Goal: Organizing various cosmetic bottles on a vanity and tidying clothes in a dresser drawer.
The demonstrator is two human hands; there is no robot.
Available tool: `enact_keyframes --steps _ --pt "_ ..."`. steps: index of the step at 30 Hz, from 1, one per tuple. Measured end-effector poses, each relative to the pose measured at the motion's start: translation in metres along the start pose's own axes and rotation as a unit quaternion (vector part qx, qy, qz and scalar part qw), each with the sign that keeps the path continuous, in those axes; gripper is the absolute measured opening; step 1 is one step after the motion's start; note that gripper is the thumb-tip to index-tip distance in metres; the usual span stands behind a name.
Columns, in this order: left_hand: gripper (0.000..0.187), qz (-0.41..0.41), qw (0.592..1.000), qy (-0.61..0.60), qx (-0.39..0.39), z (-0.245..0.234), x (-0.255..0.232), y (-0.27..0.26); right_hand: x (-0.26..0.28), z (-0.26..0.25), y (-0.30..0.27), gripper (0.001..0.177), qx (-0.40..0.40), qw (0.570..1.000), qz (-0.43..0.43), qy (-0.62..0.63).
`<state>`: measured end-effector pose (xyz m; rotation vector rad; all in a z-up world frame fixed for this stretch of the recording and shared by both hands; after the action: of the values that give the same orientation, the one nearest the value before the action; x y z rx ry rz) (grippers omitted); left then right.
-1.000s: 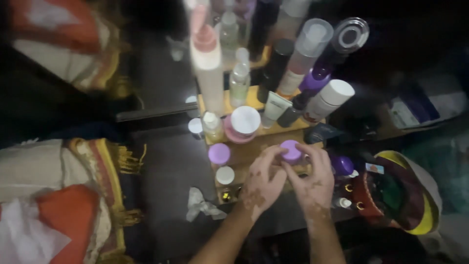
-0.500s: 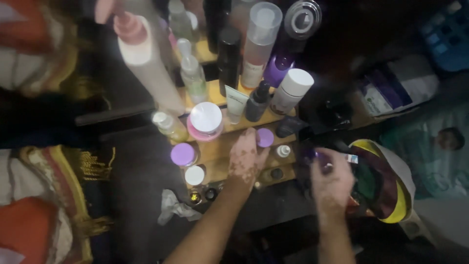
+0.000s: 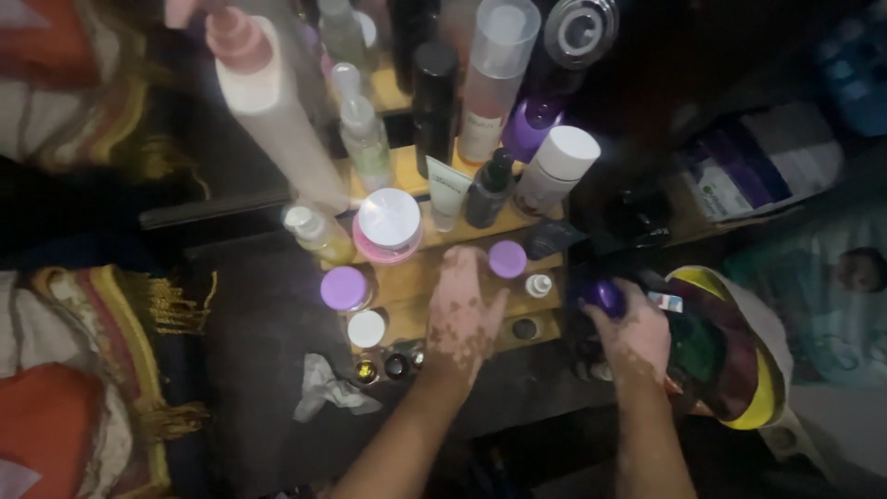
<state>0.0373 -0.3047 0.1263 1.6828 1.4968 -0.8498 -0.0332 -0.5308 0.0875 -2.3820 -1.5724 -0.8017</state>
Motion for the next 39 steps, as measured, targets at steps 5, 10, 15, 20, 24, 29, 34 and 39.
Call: enact_keyframes --steps 5,10,15,20,24,29,34,39 --pt "0.039 -0.039 0.999 0.004 0.036 0.007 0.008 0.004 0.001 -0.011 -0.003 0.051 -0.039 0.997 -0.065 -0.018" --pt "0.03 -0.037 0.998 -0.022 0.039 0.006 0.02 0.004 0.069 -0.072 -0.011 0.05 -0.1 0.99 -0.096 0.001" --pt "0.023 -0.043 0.998 -0.041 0.0 -0.033 0.011 -0.007 0.146 -0.091 -0.02 0.055 -0.064 0.988 -0.055 0.126" --pt "0.013 -0.075 0.995 -0.054 -0.022 -0.085 0.019 -0.024 0.204 -0.047 -0.019 0.048 0.0 0.968 -0.181 0.172" --pt "0.011 -0.105 0.992 -0.012 -0.07 -0.126 0.051 -0.031 0.231 -0.007 -0.024 0.044 -0.008 0.936 -0.304 0.18" --pt "0.037 -0.041 0.983 -0.033 -0.178 -0.162 0.049 -0.022 0.254 0.011 -0.033 0.042 -0.012 0.93 -0.335 0.152" --pt "0.062 -0.157 0.984 -0.04 -0.08 -0.153 0.079 -0.014 0.265 0.014 -0.034 0.042 -0.007 0.928 -0.339 0.155" --pt "0.06 -0.125 0.991 -0.018 -0.055 -0.153 0.09 -0.013 0.256 0.004 -0.033 0.046 0.07 0.94 -0.296 0.156"
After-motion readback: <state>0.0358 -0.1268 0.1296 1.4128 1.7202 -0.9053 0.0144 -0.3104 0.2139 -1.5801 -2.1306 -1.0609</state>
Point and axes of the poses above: each hand's wrist, its own y-axis towards the middle knuckle, its own z-axis out of the palm, x = y × z, the point moved 1 cm from there along y, towards the middle knuckle, and after that the axes turned 14 degrees about -z, right-handed, at the moved point
